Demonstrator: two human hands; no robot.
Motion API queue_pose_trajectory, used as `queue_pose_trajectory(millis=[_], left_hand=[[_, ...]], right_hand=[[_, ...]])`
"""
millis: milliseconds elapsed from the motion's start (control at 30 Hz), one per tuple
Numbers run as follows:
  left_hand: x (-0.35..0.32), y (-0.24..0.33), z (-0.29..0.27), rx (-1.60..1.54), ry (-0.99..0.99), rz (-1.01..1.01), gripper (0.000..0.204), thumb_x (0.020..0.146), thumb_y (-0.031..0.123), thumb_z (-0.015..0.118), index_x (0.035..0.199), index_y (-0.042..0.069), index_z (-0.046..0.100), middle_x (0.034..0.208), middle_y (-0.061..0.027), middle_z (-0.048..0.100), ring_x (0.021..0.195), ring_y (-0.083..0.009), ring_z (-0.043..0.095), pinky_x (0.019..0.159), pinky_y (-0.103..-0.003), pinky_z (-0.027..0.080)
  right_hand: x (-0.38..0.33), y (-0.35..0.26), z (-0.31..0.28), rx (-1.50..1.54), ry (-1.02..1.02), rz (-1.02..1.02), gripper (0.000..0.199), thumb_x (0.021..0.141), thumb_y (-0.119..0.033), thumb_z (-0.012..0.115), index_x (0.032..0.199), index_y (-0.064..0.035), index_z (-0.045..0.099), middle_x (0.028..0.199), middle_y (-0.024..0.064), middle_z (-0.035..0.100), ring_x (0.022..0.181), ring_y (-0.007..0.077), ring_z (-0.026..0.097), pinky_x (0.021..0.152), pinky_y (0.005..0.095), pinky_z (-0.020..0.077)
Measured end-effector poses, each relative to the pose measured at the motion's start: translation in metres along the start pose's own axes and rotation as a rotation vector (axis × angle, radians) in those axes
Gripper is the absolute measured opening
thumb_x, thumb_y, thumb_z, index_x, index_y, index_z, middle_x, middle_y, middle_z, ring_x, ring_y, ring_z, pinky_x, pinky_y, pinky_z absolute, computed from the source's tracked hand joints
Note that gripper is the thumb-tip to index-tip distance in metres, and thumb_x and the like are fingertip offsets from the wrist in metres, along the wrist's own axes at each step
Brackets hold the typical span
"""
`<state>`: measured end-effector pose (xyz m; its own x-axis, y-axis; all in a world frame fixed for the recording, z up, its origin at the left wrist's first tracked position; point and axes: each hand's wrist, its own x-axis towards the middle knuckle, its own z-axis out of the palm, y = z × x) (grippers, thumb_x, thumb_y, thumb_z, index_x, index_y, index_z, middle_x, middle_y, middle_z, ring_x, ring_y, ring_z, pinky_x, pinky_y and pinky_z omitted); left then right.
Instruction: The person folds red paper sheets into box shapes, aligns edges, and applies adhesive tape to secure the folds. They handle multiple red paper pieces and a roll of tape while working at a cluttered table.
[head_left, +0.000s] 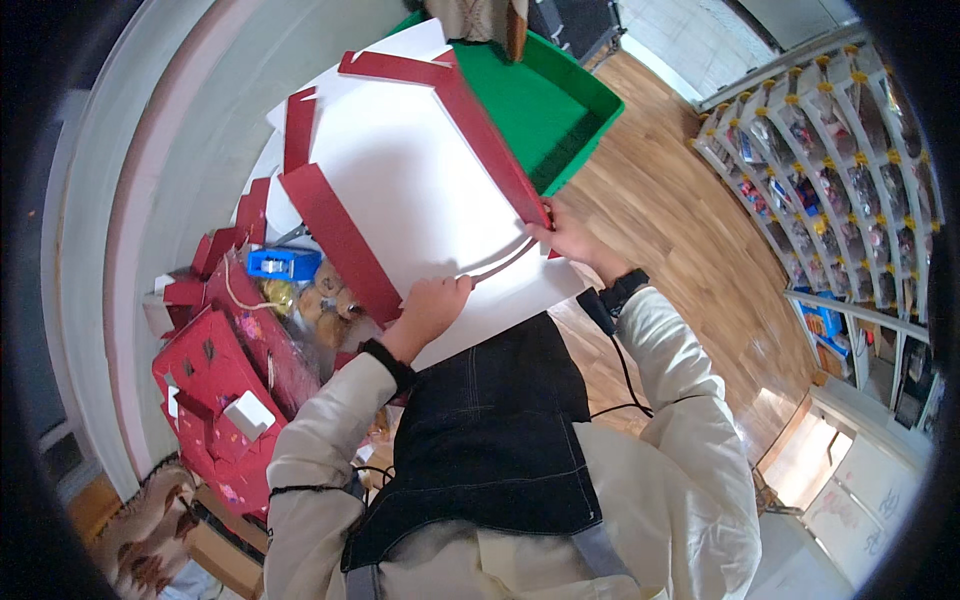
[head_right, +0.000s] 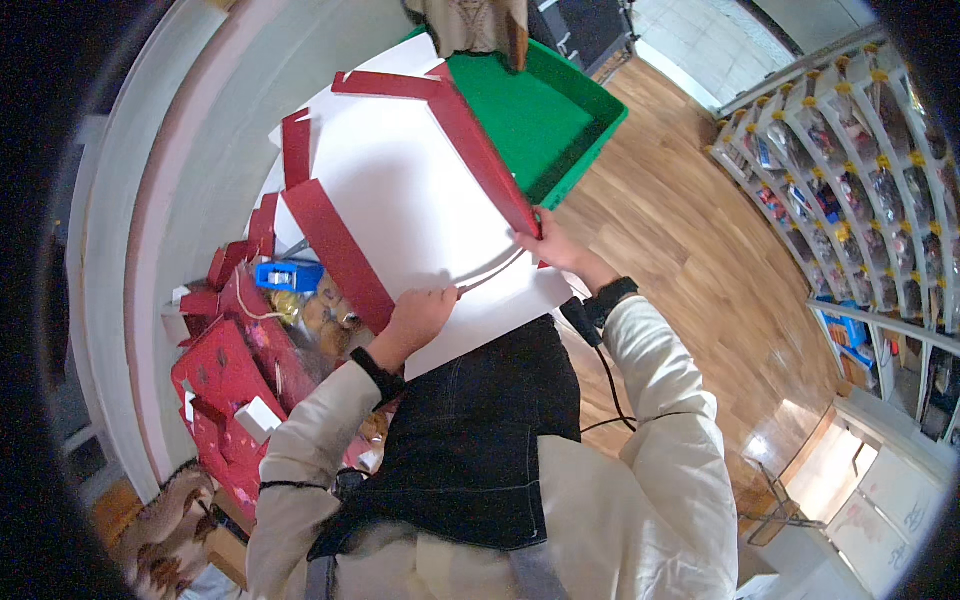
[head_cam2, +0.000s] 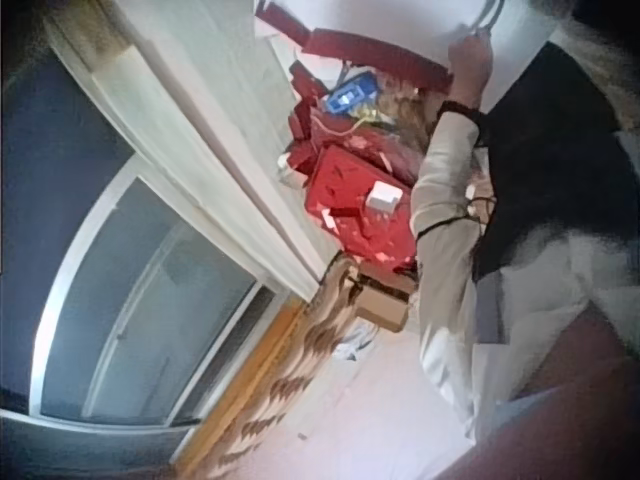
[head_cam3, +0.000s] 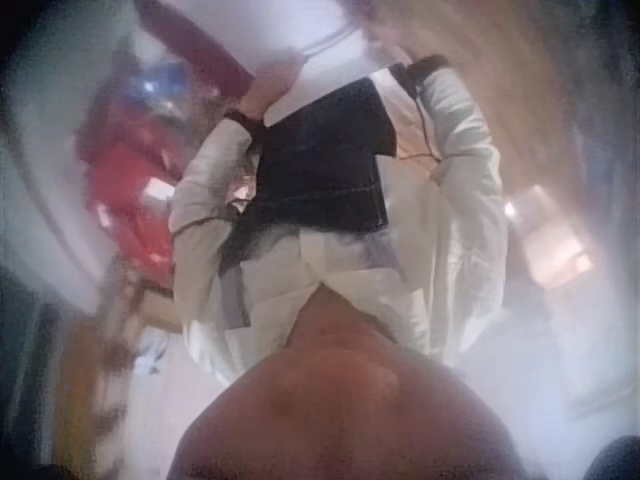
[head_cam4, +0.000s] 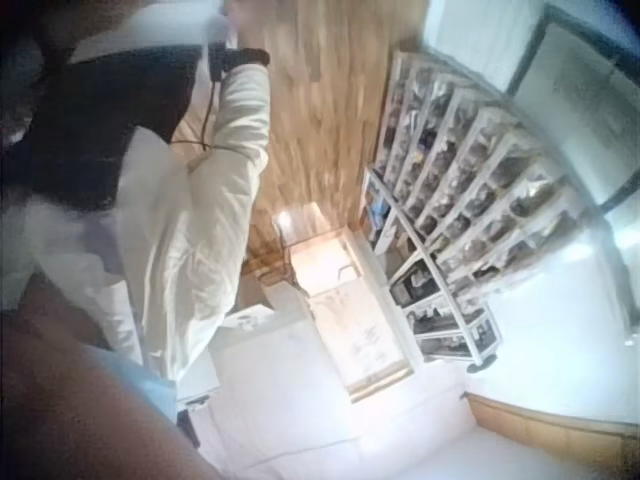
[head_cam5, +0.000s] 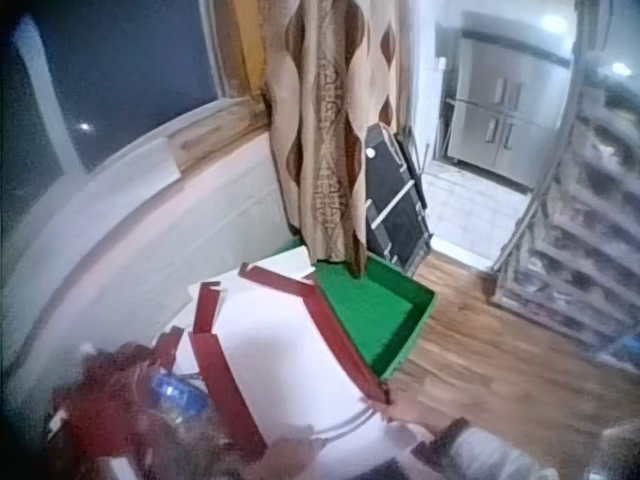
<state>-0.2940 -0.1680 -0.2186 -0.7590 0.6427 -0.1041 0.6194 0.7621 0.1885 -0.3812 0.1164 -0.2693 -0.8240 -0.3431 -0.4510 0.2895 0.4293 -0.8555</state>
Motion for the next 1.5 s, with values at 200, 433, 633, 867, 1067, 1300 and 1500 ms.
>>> queue_pose_trajectory(millis=[200,433,633,867,1067,1300,1500], left_hand=[[0.001,0.004,0.008,-0.079,-0.100,-0.228,0.013,0.087,0.012,0.048,0.095,0.003,0.052,0.070,-0.0125,0.065,0.063,-0.0317,0.067,0.050,-0.046,0.050],[0.008,0.005,0.025,-0.102,-0.253,-0.264,0.020,0.086,0.011,0.049,0.103,0.000,0.051,0.074,-0.0149,0.067,0.066,-0.0334,0.067,0.057,-0.050,0.052],[0.004,0.001,-0.002,-0.318,-0.426,-0.202,0.036,0.089,0.014,0.051,0.121,0.000,0.045,0.088,-0.0202,0.066,0.079,-0.0397,0.066,0.072,-0.054,0.050],[-0.023,-0.011,-0.012,-0.491,-0.311,-0.162,0.064,0.096,0.024,0.048,0.149,0.005,0.018,0.141,-0.0283,0.037,0.133,-0.0388,0.036,0.110,-0.046,0.030],[-0.049,-0.029,-0.015,-0.543,-0.094,-0.115,0.053,0.096,0.019,0.048,0.145,0.006,0.032,0.141,-0.0213,0.042,0.134,-0.0365,0.035,0.112,-0.046,0.029],[-0.143,-0.040,-0.047,-0.440,0.107,-0.350,0.052,0.083,-0.001,0.051,0.134,0.005,0.045,0.131,-0.0175,0.050,0.125,-0.0364,0.044,0.108,-0.045,0.035],[-0.181,-0.024,-0.016,-0.323,-0.067,-0.308,0.070,0.085,0.021,0.063,0.147,0.012,0.032,0.150,-0.0086,0.030,0.122,-0.0333,0.047,0.103,-0.042,0.040]], right_hand=[[-0.002,-0.018,-0.003,-0.138,-0.018,-0.008,0.043,0.086,-0.025,0.056,0.117,0.0057,0.058,0.101,0.0210,0.067,0.093,0.0292,0.065,0.083,0.0388,0.0491],[-0.006,-0.038,0.004,-0.058,-0.010,0.189,0.045,0.084,-0.026,0.055,0.113,0.0072,0.061,0.096,0.0175,0.068,0.088,0.0247,0.065,0.078,0.0385,0.0501],[-0.001,-0.031,0.007,0.032,-0.023,0.258,0.044,0.084,-0.026,0.053,0.110,0.0086,0.062,0.092,0.0172,0.069,0.082,0.0262,0.067,0.073,0.0394,0.0517],[0.003,-0.023,0.011,-0.056,0.037,0.250,0.041,0.087,-0.026,0.053,0.112,0.0060,0.061,0.087,0.0174,0.068,0.074,0.0265,0.069,0.063,0.0392,0.0532],[-0.006,-0.051,0.006,-0.133,0.010,0.351,0.042,0.088,-0.029,0.057,0.115,0.0037,0.060,0.085,0.0172,0.068,0.071,0.0260,0.069,0.061,0.0395,0.0532],[0.001,-0.015,0.006,-0.149,0.097,0.350,0.058,0.083,-0.042,0.063,0.111,0.0084,0.059,0.086,0.0188,0.069,0.075,0.0261,0.068,0.066,0.0404,0.0523],[-0.004,-0.045,0.011,-0.058,0.057,0.477,0.038,0.076,-0.012,0.045,0.108,0.0016,0.060,0.085,0.0137,0.065,0.066,0.0269,0.066,0.051,0.0399,0.0543]])
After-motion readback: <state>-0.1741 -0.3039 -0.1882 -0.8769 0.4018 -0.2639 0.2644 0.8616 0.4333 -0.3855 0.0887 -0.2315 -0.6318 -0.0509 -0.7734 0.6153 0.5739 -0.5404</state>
